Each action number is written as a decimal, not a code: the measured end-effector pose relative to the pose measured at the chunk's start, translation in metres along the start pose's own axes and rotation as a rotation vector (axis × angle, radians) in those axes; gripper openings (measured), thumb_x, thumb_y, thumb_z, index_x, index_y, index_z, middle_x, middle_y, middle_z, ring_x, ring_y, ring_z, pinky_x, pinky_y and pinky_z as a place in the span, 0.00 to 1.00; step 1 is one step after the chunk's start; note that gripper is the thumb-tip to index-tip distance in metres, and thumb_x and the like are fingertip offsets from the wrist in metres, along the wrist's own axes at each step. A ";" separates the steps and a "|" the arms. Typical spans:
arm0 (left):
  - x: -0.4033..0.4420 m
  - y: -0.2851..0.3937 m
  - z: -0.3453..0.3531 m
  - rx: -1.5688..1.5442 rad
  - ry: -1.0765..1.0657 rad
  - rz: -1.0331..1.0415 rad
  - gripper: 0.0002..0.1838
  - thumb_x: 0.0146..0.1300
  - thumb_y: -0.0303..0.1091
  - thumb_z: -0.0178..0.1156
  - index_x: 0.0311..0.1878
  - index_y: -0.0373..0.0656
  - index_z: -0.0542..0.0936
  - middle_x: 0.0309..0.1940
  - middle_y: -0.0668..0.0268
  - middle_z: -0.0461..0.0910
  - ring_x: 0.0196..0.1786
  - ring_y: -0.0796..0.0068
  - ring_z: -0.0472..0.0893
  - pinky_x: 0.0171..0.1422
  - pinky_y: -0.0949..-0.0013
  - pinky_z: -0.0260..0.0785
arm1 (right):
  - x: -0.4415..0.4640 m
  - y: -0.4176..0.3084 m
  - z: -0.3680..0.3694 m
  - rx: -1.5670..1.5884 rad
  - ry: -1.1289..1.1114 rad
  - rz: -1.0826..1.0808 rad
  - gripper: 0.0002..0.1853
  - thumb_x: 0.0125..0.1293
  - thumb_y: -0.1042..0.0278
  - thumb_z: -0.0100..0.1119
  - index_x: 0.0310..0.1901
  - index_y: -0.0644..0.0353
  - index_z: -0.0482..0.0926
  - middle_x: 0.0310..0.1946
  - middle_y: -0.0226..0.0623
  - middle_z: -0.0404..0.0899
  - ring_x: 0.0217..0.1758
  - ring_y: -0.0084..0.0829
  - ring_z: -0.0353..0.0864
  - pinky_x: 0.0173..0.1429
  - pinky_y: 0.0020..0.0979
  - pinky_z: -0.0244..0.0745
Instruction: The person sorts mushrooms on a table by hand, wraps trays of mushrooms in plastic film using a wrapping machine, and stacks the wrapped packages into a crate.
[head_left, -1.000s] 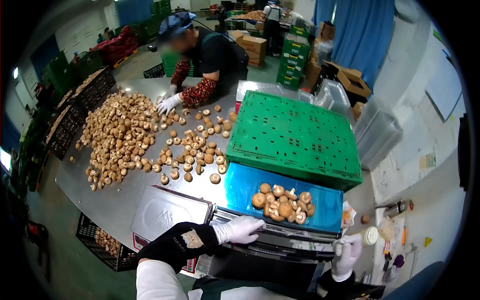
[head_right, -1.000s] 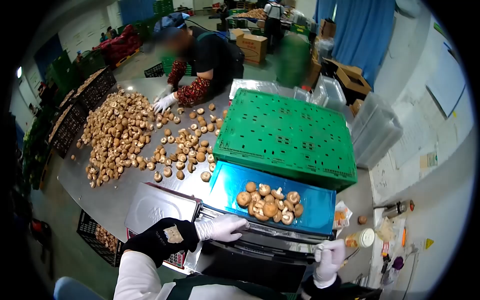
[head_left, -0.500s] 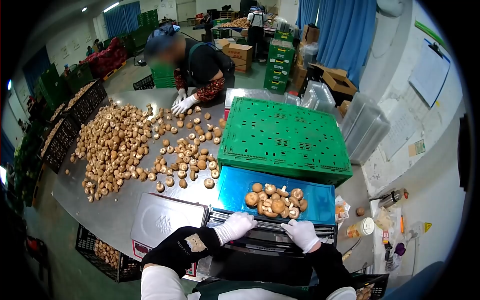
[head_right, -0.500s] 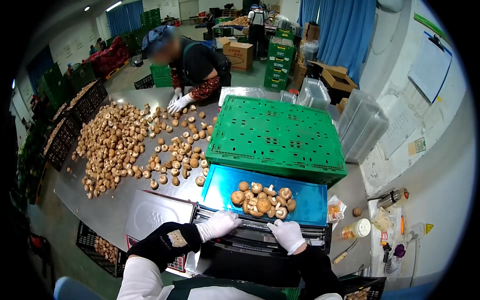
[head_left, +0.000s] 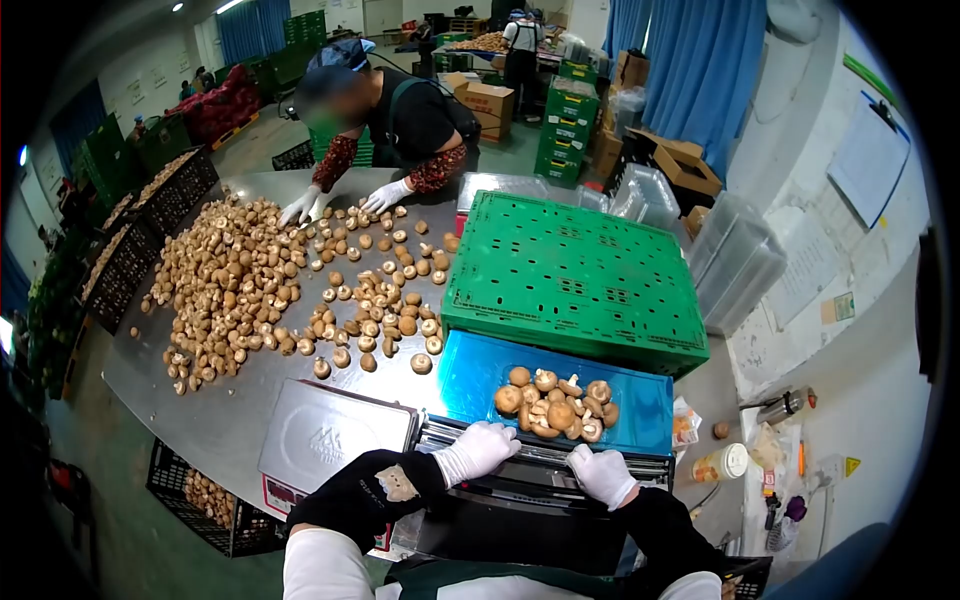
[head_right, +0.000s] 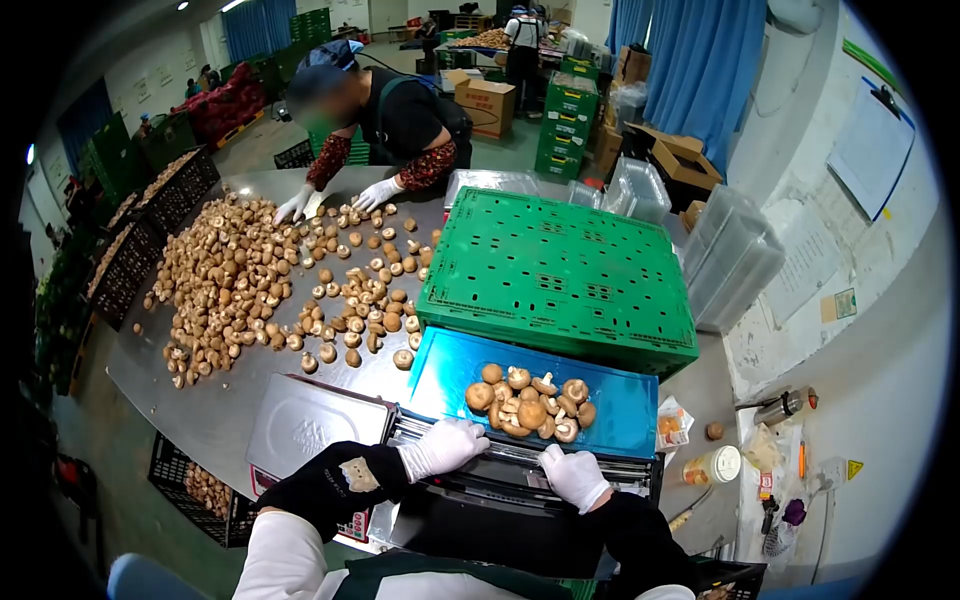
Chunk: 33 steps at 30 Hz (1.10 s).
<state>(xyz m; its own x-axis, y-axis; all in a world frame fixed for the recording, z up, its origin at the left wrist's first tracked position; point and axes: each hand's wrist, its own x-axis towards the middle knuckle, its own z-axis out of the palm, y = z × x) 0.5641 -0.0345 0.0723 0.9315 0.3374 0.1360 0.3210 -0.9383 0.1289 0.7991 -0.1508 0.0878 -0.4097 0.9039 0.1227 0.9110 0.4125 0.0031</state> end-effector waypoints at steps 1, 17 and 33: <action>0.000 -0.001 0.001 0.000 0.000 -0.001 0.06 0.54 0.34 0.54 0.33 0.47 0.77 0.29 0.66 0.74 0.35 0.67 0.79 0.36 0.65 0.72 | 0.000 -0.001 -0.002 0.001 0.000 -0.001 0.05 0.55 0.65 0.55 0.30 0.55 0.72 0.26 0.33 0.70 0.17 0.33 0.75 0.20 0.33 0.69; 0.004 0.004 -0.005 -0.230 0.318 -0.067 0.05 0.54 0.31 0.55 0.36 0.49 0.74 0.23 0.68 0.74 0.24 0.67 0.78 0.23 0.65 0.70 | 0.010 -0.039 -0.087 1.112 0.242 0.464 0.02 0.64 0.75 0.47 0.34 0.61 0.68 0.23 0.33 0.72 0.26 0.24 0.71 0.33 0.26 0.68; -0.020 0.017 -0.027 -0.377 0.328 -0.097 0.07 0.56 0.30 0.55 0.39 0.47 0.74 0.25 0.66 0.76 0.26 0.64 0.79 0.26 0.65 0.72 | -0.005 -0.009 -0.029 0.206 0.128 0.276 0.14 0.50 0.58 0.65 0.38 0.51 0.80 0.27 0.29 0.75 0.29 0.32 0.78 0.32 0.33 0.72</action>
<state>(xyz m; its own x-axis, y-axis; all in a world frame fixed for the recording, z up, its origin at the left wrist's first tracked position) 0.5461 -0.0553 0.0978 0.7785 0.4845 0.3990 0.2629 -0.8290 0.4936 0.7944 -0.1628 0.1155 -0.1285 0.9683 0.2141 0.9522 0.1808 -0.2461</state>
